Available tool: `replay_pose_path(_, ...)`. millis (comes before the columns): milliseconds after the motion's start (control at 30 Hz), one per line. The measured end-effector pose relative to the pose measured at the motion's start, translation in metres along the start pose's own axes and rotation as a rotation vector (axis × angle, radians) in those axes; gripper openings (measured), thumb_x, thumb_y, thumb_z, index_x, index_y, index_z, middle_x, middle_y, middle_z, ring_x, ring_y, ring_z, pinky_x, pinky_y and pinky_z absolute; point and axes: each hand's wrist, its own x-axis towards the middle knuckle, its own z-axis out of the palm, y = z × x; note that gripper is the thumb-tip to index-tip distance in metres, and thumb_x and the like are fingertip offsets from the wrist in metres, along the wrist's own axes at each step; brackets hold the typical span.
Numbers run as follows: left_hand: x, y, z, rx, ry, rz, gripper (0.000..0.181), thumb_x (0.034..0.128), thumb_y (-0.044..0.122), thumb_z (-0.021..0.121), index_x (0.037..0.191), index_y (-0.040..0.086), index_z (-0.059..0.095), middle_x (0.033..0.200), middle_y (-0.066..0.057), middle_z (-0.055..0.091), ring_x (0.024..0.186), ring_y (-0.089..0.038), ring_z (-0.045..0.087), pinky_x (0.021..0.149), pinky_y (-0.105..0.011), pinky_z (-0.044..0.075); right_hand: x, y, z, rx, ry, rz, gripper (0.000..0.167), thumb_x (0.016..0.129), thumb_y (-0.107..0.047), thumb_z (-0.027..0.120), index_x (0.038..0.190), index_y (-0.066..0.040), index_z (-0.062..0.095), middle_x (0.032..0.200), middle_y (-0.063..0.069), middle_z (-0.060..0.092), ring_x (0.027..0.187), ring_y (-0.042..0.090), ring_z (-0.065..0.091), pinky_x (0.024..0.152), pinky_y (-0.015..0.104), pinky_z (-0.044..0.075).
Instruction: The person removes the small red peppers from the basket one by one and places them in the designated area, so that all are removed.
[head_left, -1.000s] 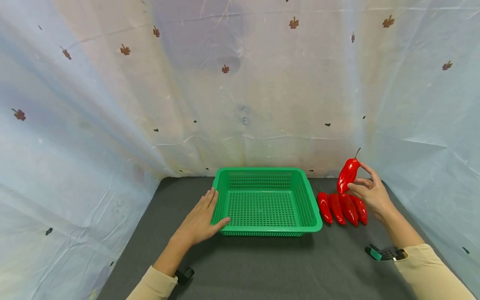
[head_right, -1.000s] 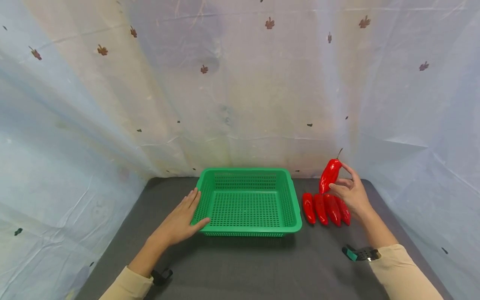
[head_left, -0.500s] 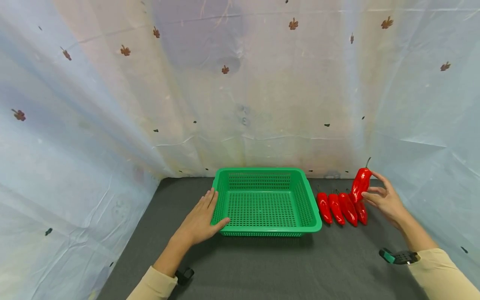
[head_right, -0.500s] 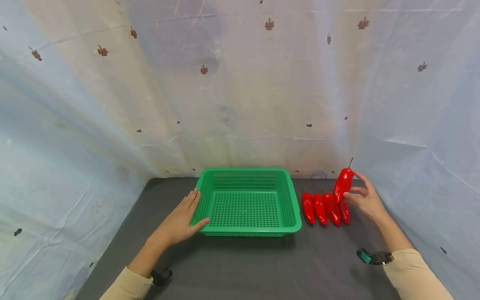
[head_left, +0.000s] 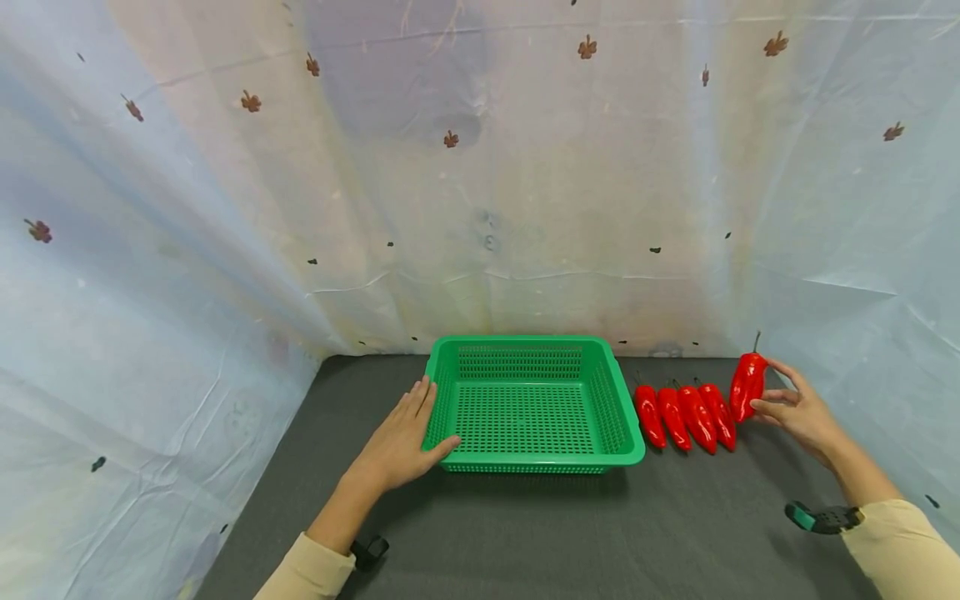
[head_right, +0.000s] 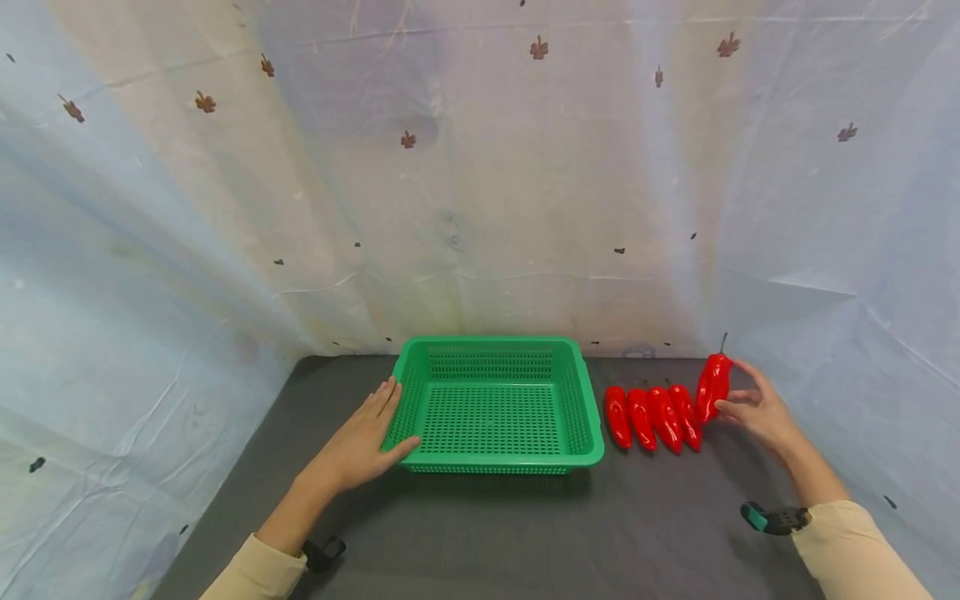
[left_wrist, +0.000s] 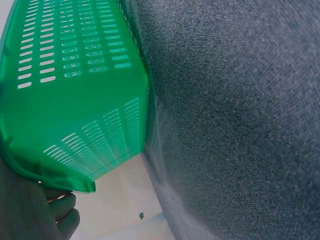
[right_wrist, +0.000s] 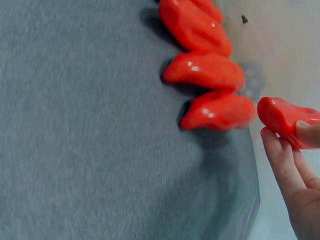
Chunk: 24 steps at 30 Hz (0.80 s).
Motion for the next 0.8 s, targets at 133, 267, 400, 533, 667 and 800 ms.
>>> replay_pose_path(133,0.0,0.0,-0.001,0.0,-0.004,0.0,0.108,0.103,0.076,0.047,0.172,0.002,0.009,0.18,-0.019,0.004,0.166,-0.034,0.01,0.134,-0.052,0.015,-0.002,0.005,-0.006,-0.043,-0.044,0.033,0.092,0.108,-0.009,0.065,0.171,-0.002,-0.001,0.135,0.046,0.044,0.088,0.011,0.075,0.081,0.033,0.066)
replay_pose_path(267,0.0,0.0,-0.001,-0.003,-0.005,0.001,0.107,0.1034,0.076,0.047,0.172,0.002,0.01,0.179,-0.019,0.004,0.166,-0.035,0.009,0.134,-0.053,0.015,-0.002,0.01,-0.01,-0.076,-0.07,0.071,0.092,0.109,-0.009,0.064,0.168,0.004,-0.004,0.14,0.052,0.039,0.09,0.012,0.074,0.082,0.038,0.067)
replay_pose_path(400,0.0,0.0,-0.001,-0.005,-0.001,0.003,0.107,0.1032,0.076,0.047,0.172,0.002,0.01,0.179,-0.019,0.004,0.166,-0.035,0.01,0.134,-0.054,0.017,0.001,0.013,-0.011,-0.11,-0.07,0.103,0.092,0.107,-0.005,0.065,0.166,0.009,-0.004,0.136,0.052,0.041,0.092,0.02,0.075,0.082,0.043,0.067)
replay_pose_path(533,-0.001,0.0,-0.002,-0.01,0.005,0.006,0.107,0.1032,0.076,0.047,0.172,0.002,0.011,0.179,-0.019,0.005,0.166,-0.035,0.01,0.134,-0.054,0.017,0.006,0.016,-0.012,-0.137,-0.096,0.12,0.088,0.106,0.002,0.063,0.164,0.012,-0.002,0.13,0.049,0.045,0.094,0.027,0.074,0.082,0.045,0.067)
replay_pose_path(667,-0.001,-0.001,-0.001,-0.012,0.01,0.008,0.107,0.1036,0.075,0.047,0.172,0.001,0.011,0.179,-0.02,0.005,0.166,-0.036,0.01,0.133,-0.055,0.018,0.009,0.016,-0.01,-0.146,-0.142,0.135,0.083,0.106,0.005,0.06,0.162,0.016,0.0,0.126,0.046,0.049,0.096,0.029,0.073,0.082,0.044,0.067)
replay_pose_path(800,-0.001,-0.001,0.0,-0.007,0.009,0.009,0.106,0.1037,0.075,0.047,0.172,0.002,0.012,0.179,-0.02,0.005,0.166,-0.035,0.01,0.134,-0.054,0.017,0.01,0.015,-0.007,-0.139,-0.176,0.134,0.079,0.105,0.007,0.06,0.16,0.019,0.005,0.125,0.046,0.053,0.093,0.023,0.073,0.081,0.043,0.067)
